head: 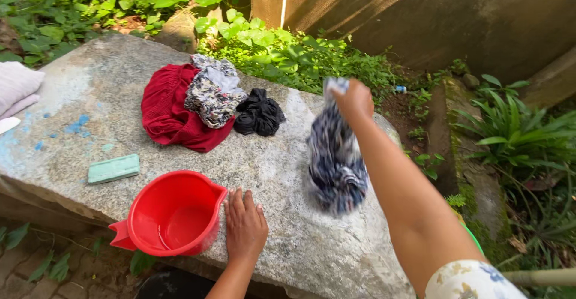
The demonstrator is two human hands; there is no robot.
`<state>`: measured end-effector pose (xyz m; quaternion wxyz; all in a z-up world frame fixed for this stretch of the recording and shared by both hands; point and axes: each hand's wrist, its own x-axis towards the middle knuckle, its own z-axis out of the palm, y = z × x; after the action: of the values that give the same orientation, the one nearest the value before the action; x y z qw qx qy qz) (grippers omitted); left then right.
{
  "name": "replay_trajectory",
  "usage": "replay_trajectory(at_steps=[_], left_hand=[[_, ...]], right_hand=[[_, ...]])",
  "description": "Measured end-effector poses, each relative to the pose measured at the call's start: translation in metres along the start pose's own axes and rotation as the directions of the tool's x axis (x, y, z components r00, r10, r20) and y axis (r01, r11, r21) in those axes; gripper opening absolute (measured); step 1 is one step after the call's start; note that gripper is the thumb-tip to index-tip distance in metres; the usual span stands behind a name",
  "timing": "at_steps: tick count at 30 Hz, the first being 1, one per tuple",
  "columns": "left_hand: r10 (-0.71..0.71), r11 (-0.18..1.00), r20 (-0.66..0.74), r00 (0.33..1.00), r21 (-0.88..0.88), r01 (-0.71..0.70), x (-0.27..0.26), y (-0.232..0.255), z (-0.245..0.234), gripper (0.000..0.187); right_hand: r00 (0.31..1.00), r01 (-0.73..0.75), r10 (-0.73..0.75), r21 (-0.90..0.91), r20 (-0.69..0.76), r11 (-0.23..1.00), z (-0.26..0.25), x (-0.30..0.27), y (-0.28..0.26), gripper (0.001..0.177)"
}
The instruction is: The person washes clothes by hand on a stone slab using soap, a bucket of water, and a red mug, scrubbing several items including a plaid shirt and black fabrics.
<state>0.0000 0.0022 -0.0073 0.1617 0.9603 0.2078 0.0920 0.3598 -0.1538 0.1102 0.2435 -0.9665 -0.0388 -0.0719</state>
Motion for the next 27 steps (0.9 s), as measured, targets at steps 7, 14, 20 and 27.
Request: replay_trajectory(at_steps=[7, 14, 20, 27], left_hand=[[-0.011, 1.0, -0.017, 1.0, -0.005, 0.011, 0.001, 0.003, -0.005, 0.05], [0.001, 1.0, -0.033, 0.999, -0.017, -0.002, -0.001, 0.001, 0.001, 0.051], [0.039, 0.999, -0.029, 0.999, 0.029, -0.038, 0.001, -0.003, 0.007, 0.05], [0.016, 1.0, -0.011, 1.0, -0.013, -0.016, -0.001, 0.001, -0.003, 0.049]], right_hand=[[0.994, -0.08, 0.099, 0.284, -0.051, 0.956, -0.076, 0.01, -0.017, 0.056], [0.967, -0.202, 0.209, -0.065, 0.143, 0.977, 0.022, -0.186, 0.07, 0.067], [0.986, -0.065, 0.106, -0.288, 0.13, 0.955, 0.076, -0.218, 0.09, 0.055], [0.971, -0.022, 0.085, -0.268, 0.225, 0.963, 0.07, -0.17, 0.087, 0.048]])
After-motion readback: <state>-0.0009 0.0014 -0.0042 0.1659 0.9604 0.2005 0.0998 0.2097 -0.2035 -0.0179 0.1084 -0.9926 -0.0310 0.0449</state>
